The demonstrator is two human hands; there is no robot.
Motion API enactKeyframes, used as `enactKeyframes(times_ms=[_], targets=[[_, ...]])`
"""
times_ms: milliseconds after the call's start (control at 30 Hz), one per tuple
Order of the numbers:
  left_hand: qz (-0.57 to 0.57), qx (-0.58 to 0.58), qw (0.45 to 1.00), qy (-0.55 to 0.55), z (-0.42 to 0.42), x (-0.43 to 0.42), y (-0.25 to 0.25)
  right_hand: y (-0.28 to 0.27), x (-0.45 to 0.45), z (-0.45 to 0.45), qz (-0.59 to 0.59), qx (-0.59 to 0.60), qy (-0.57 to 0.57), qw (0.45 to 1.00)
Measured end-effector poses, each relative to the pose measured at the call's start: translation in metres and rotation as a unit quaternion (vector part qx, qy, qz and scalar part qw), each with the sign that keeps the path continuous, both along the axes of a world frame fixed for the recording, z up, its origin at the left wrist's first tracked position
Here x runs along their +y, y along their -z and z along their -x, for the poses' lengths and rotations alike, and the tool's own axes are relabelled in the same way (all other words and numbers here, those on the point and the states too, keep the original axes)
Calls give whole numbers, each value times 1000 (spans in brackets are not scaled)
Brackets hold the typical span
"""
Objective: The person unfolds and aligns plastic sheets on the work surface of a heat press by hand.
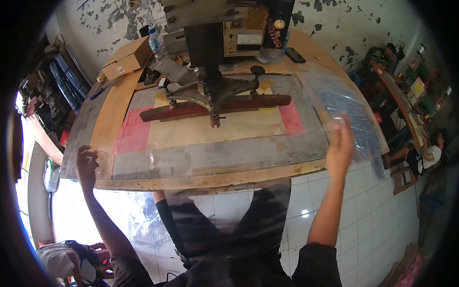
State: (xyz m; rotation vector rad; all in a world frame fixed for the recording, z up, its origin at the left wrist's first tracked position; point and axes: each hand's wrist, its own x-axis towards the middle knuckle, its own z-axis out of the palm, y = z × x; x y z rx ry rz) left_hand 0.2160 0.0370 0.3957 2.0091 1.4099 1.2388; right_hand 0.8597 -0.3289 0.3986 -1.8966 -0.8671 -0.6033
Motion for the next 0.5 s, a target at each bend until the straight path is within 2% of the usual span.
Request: enactKeyframes(times_ms=[67, 100, 133, 167, 200, 233, 267, 300, 333, 367, 400, 433, 467, 500], targets=[[3, 157, 987, -33, -19, -1, 12, 23, 12, -5, 109, 163, -31, 980], [0, 237, 970, -43, -21, 0, 16, 37, 14, -8, 109, 164, -34, 980], [63, 268, 958, -81, -34, -9, 9, 45, 17, -6, 154, 94, -17, 983], [65, 270, 957, -84, -35, -9, 14, 51, 19, -6, 198, 22, -1, 980], [-19, 294, 951, -89, -36, -8, 24, 53, 20, -6, 206, 98, 36, 973], [-102, 315, 939, -92, -37, -10, 31, 46, 22, 2, 211, 99, 32, 972], [-185, 381, 893, -151, -49, -19, 34, 40, 25, 9, 187, 42, 89, 977], [-195, 356, 903, -143, -63, -27, 36, 34, 28, 17, 161, -16, 145, 976], [-204, 332, 911, -134, -81, -37, 38, 30, 31, 27, 164, -15, 141, 976], [-57, 225, 970, -68, -107, -63, 47, 28, 33, 39, 153, -76, 116, 978], [68, 204, 976, 45, -129, -87, 54, 27, 39, 50, 139, -139, 89, 976], [-28, 234, 957, 171, -161, -119, 41, 28, 45, 65, 132, -139, 5, 981], [-65, 259, 940, 214, -185, -141, 36, 30, 49, 82, 127, -135, -79, 980], [-62, 273, 940, 195, -202, -153, 40, 23, 54, 102, 182, -137, -184, 956]])
